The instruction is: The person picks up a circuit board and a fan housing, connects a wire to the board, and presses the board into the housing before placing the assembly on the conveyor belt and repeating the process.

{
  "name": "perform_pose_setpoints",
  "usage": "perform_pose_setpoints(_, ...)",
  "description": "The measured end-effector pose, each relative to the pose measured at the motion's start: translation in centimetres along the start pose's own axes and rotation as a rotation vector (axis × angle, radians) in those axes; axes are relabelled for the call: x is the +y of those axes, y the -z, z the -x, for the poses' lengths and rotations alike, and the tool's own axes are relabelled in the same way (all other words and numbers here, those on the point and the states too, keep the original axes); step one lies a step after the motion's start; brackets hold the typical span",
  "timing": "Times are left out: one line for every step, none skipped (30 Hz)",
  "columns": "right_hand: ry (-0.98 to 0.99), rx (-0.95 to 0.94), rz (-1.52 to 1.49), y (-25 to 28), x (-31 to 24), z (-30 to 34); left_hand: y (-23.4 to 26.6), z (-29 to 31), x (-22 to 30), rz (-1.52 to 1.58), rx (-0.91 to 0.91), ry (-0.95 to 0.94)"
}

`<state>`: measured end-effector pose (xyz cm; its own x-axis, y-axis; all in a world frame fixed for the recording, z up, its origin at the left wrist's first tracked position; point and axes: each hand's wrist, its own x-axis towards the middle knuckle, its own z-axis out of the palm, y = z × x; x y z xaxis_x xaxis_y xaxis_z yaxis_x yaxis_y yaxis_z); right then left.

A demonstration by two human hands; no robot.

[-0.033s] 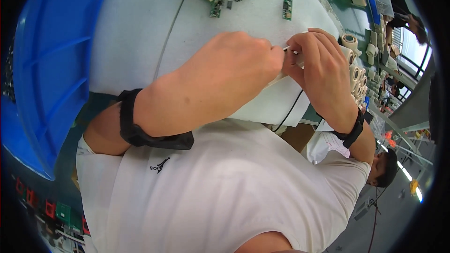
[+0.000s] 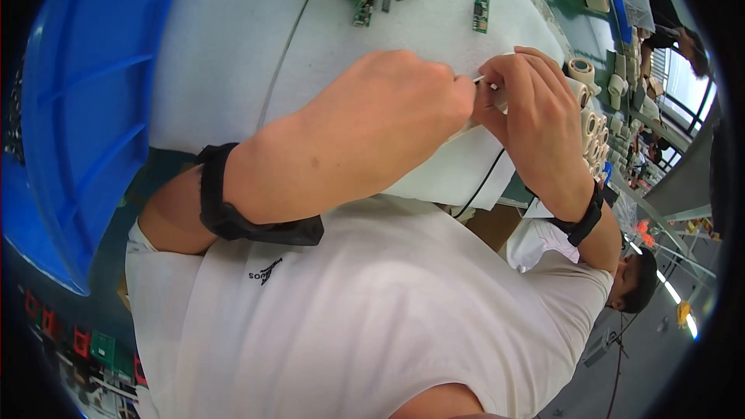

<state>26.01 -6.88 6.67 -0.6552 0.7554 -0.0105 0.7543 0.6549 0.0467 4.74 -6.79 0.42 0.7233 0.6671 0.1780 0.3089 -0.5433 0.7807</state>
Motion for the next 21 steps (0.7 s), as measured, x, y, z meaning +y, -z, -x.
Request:
perform_pose_setpoints(0.006, -0.004, -0.010, -0.07, -0.11, 0.02, -0.02, 0.05, -0.07, -0.005, -0.011, -0.013)
perform_pose_setpoints(0.008, -0.006, -0.012, -0.09, -0.22, 0.03, -0.04, 0.11, -0.11, -0.010, -0.022, -0.027)
perform_pose_setpoints(0.009, -0.008, -0.014, -0.08, -0.34, 0.02, -0.05, 0.21, -0.09, -0.015, -0.033, -0.042)
perform_pose_setpoints(0.006, -0.008, -0.010, -0.07, -0.39, 0.01, -0.07, 0.21, -0.11, -0.013, -0.035, -0.038)
perform_pose_setpoints(0.007, -0.010, -0.013, -0.05, -0.43, -0.01, -0.08, 0.21, -0.10, -0.010, -0.030, -0.039)
perform_pose_setpoints(-0.002, -0.016, -0.017, -0.01, -0.46, -0.04, -0.08, 0.21, -0.07, -0.007, -0.025, -0.040)
perform_pose_setpoints(-0.011, -0.022, -0.020, 0.03, -0.49, -0.06, -0.09, 0.25, -0.03, -0.004, -0.020, -0.041)
perform_pose_setpoints(-0.020, -0.027, -0.022, 0.05, -0.53, -0.06, -0.16, 0.32, 0.01, -0.004, -0.020, -0.040)
perform_pose_setpoints(-0.021, -0.026, -0.021, 0.07, -0.50, -0.06, -0.25, 0.29, -0.01, -0.010, -0.018, -0.041)
perform_pose_setpoints(-0.022, -0.028, -0.022, 0.10, -0.46, -0.06, -0.34, 0.27, -0.04, -0.017, -0.016, -0.042)
perform_pose_setpoints(-0.023, -0.031, -0.024, 0.13, -0.43, -0.07, -0.36, 0.24, -0.07, -0.023, -0.012, -0.044)
perform_pose_setpoints(-0.023, -0.033, -0.024, 0.18, -0.41, -0.10, -0.29, 0.24, -0.08, -0.022, -0.011, -0.048)
perform_pose_setpoints(-0.025, -0.033, -0.020, 0.23, -0.41, -0.15, -0.15, 0.29, -0.09, -0.023, -0.015, -0.042)
perform_pose_setpoints(-0.019, -0.031, -0.036, 0.30, -0.43, -0.17, -0.03, 0.37, -0.03, -0.023, -0.018, -0.035)
perform_pose_setpoints(-0.014, -0.029, -0.052, 0.36, -0.45, -0.20, 0.06, 0.41, 0.02, -0.022, -0.021, -0.028)
perform_pose_setpoints(-0.009, -0.027, -0.068, 0.43, -0.44, -0.22, 0.12, 0.43, 0.08, -0.020, -0.020, -0.030)
perform_pose_setpoints(-0.010, -0.029, -0.065, 0.52, -0.42, -0.19, 0.18, 0.44, 0.15, -0.019, -0.019, -0.027)
perform_pose_setpoints(-0.028, -0.025, -0.099, 0.62, -0.41, -0.14, 0.21, 0.43, 0.21, -0.017, -0.019, -0.024)
perform_pose_setpoints(-0.046, -0.020, -0.134, 0.71, -0.45, -0.11, 0.24, 0.45, 0.23, -0.017, -0.018, -0.022)
perform_pose_setpoints(-0.065, -0.015, -0.168, 0.79, -0.45, -0.10, 0.24, 0.45, 0.25, -0.017, -0.018, -0.024)
perform_pose_setpoints(-0.065, -0.014, -0.167, 0.88, -0.40, -0.13, 0.21, 0.46, 0.26, -0.015, -0.010, -0.016)
